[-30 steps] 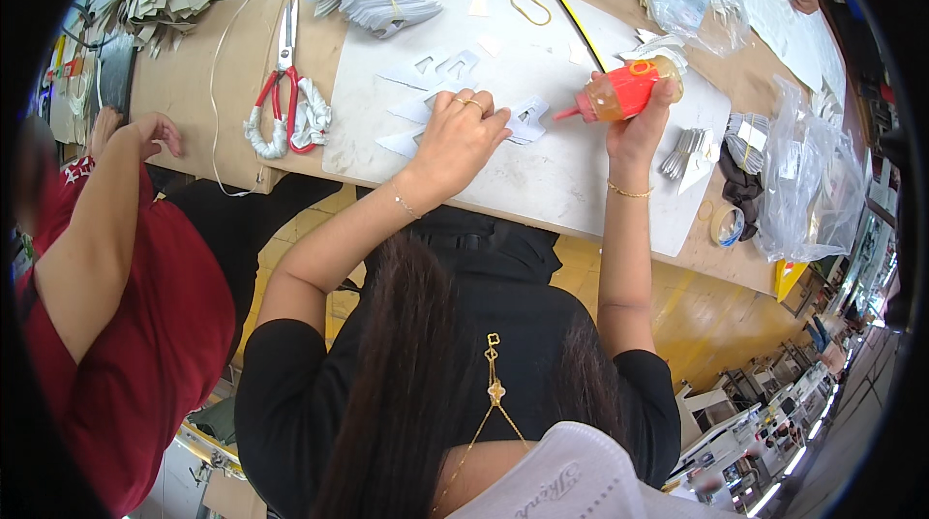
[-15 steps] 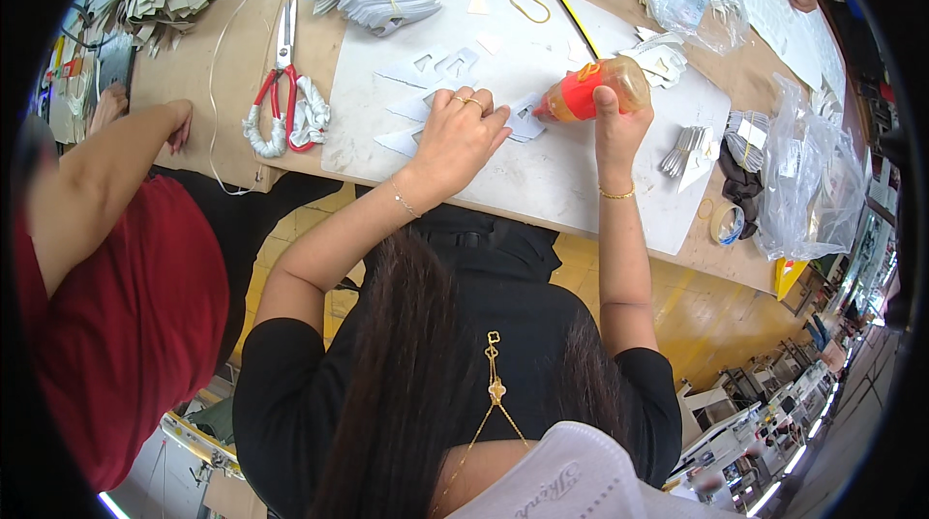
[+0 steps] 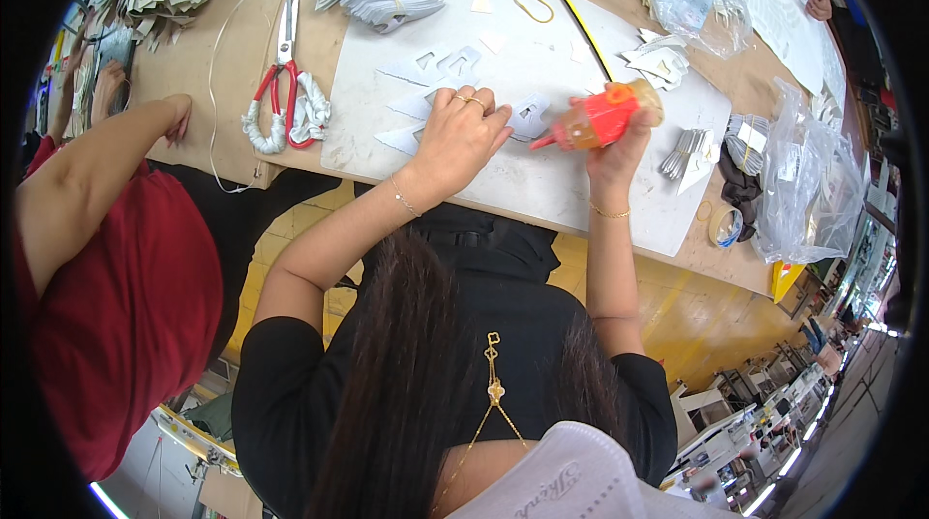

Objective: The person applies glue from a red bottle to small white paper cutouts and presses them together on a worktable. They handle multiple cutouts one at a time, aligning and joining them while other materials and tools remain on the table.

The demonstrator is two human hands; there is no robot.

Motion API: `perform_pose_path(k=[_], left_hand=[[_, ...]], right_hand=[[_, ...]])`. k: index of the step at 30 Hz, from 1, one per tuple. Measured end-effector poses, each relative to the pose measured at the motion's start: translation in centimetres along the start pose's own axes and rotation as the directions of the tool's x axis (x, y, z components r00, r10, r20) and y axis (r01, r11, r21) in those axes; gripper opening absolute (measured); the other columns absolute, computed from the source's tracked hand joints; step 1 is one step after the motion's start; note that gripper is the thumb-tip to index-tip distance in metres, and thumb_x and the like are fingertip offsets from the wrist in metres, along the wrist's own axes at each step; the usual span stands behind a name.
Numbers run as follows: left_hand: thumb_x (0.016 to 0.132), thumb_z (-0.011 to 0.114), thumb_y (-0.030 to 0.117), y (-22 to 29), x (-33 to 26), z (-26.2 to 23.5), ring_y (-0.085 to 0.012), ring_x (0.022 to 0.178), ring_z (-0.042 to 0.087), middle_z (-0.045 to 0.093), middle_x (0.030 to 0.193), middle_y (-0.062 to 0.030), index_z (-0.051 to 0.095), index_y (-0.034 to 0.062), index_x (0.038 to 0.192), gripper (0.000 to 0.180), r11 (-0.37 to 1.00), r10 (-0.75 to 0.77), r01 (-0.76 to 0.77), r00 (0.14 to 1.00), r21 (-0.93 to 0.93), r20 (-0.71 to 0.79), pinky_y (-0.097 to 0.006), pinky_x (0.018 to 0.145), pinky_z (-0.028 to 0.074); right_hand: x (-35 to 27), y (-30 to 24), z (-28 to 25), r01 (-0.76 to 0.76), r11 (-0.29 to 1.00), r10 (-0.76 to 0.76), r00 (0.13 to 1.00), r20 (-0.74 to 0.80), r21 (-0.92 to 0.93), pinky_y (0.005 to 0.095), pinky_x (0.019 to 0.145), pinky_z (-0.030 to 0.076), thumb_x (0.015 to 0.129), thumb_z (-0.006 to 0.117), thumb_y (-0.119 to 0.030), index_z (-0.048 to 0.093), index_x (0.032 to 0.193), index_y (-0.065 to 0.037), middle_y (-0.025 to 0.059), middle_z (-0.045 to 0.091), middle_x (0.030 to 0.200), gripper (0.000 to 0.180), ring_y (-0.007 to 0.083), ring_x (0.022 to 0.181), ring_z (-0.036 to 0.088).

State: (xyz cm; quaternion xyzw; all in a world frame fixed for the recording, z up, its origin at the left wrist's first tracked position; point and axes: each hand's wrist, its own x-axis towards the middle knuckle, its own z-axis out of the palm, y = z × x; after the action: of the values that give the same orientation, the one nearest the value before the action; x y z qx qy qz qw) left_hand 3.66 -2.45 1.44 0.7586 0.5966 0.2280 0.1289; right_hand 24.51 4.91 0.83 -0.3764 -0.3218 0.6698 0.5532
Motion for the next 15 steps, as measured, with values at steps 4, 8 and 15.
perform_pose_path(k=[4,8,15], left_hand=[[0.080,0.076,0.021,0.0,0.0,0.0,-0.0192,0.086,0.053,0.056,0.089,-0.0023,0.073,0.0087,0.104,0.027,1.000,0.008,-0.007,1.000,0.013,-0.012,-0.035,0.079,0.036],[0.080,0.076,0.021,0.0,0.0,0.0,-0.0193,0.086,0.053,0.057,0.089,-0.0023,0.073,0.0088,0.103,0.026,1.000,0.012,-0.012,1.000,0.027,-0.015,-0.035,0.079,0.036],[0.081,0.076,0.021,0.1,0.1,-0.1,-0.0192,0.085,0.053,0.057,0.089,-0.0022,0.073,0.0087,0.102,0.025,0.999,0.010,-0.009,1.000,0.031,-0.014,-0.035,0.079,0.036]], right_hand=[[-1.0,0.1,-0.1,0.211,0.939,-0.243,0.966,-0.088,-0.273,0.0458,0.085,0.060,0.080,0.069,-0.063,0.049,0.116,0.006,0.0145,0.059,0.109,0.081,0.0335,0.094,0.070],[-2.9,0.2,0.2,0.284,0.876,-0.310,0.951,-0.003,-0.390,0.0440,0.087,0.059,0.079,0.073,-0.059,0.049,0.117,0.007,0.0127,0.059,0.107,0.080,0.0361,0.100,0.069],[-3.9,0.8,0.4,0.332,0.847,-0.343,0.938,0.050,-0.416,0.0430,0.089,0.058,0.075,0.081,-0.051,0.051,0.117,0.006,0.0123,0.059,0.108,0.078,0.0363,0.102,0.069]])
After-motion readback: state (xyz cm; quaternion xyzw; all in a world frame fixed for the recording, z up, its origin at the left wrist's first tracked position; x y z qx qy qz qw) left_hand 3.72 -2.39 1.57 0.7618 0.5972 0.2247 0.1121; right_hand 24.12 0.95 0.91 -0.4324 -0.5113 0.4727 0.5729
